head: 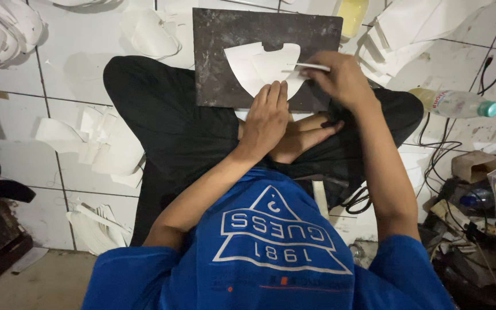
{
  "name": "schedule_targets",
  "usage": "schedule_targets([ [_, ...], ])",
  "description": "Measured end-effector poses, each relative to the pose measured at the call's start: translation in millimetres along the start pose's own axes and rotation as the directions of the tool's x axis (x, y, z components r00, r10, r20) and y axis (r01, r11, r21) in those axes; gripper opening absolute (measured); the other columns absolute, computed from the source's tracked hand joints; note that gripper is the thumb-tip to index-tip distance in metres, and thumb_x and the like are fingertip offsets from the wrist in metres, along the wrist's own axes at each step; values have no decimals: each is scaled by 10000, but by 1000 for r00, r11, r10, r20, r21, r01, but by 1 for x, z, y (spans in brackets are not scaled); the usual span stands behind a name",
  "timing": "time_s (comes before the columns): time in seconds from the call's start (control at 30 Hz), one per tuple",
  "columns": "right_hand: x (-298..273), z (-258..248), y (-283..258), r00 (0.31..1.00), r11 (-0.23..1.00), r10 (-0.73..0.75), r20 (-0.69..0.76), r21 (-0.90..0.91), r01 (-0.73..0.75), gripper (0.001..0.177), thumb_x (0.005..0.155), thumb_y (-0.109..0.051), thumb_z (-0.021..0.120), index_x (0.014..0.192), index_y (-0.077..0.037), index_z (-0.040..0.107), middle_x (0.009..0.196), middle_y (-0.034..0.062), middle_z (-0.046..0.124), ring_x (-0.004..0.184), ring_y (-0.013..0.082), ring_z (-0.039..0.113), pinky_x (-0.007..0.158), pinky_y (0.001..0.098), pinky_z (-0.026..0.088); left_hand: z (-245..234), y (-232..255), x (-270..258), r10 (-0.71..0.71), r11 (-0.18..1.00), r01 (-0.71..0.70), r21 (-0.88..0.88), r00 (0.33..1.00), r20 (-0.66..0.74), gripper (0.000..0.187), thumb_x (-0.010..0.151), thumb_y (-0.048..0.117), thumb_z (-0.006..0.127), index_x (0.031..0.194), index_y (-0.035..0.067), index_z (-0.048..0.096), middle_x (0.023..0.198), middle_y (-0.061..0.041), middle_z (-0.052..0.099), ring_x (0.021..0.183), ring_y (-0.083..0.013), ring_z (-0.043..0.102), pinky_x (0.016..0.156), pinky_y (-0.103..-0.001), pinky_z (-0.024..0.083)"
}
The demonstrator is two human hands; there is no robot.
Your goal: The person sits on the floor and assembles white shoe parts by placing a smaller piece onto a larger piece on a dark board. They use a hammer to tap the pieces together, then lift the assembled part and place it aside. This process is repeated with additional shoe parts.
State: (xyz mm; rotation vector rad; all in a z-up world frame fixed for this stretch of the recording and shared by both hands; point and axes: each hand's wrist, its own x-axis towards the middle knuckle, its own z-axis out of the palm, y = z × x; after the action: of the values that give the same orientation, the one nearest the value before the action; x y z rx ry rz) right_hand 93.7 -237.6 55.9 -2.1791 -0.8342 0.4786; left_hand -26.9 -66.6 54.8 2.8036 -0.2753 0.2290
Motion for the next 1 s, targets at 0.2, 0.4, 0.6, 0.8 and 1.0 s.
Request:
schedule_targets([
  [0.2,21,5,28,999,991,-45,-18,-131,42,283,922,-178,742,810,-7,547,785,124,484,742,321,504,655,406,357,-1,-2,1,5,999,-7,34,998,68,472,854,172,641,1259,-13,485,1195,-127,528,1063,-251,516,958,-331,447],
  [0.4,19,5,29,999,990,-26,-38,-140,20,303,922,-178,758,830,7,536,856,126,468,836,314,484,724,409,366,-3,0,7,-18,1000,18,7,1000,-23,432,931,212,538,1294,-12,471,1147,-110,528,987,-257,514,872,-344,473],
  [0.6,12,-10,11,998,998,-28,50,-51,31,174,886,-172,750,880,-34,645,809,94,585,756,261,534,678,370,366,17,2,2,-9,997,6,82,999,39,506,887,207,607,1302,-45,464,1132,-118,519,990,-242,500,876,-332,457],
  [0.8,11,-11,16,957,972,201,207,79,-221,234,821,-227,801,866,-47,659,723,5,557,682,97,423,586,275,323,8,7,4,14,963,-26,268,999,48,534,880,262,625,1296,-46,496,1113,-93,530,956,-214,505,818,-293,450],
  [1.0,28,-17,17,982,970,177,59,-177,-164,269,880,-293,735,880,-72,582,762,98,588,721,296,543,627,390,355,12,6,6,26,970,0,242,995,-101,319,974,137,431,1221,-9,571,1058,-93,559,926,-214,538,800,-303,458],
])
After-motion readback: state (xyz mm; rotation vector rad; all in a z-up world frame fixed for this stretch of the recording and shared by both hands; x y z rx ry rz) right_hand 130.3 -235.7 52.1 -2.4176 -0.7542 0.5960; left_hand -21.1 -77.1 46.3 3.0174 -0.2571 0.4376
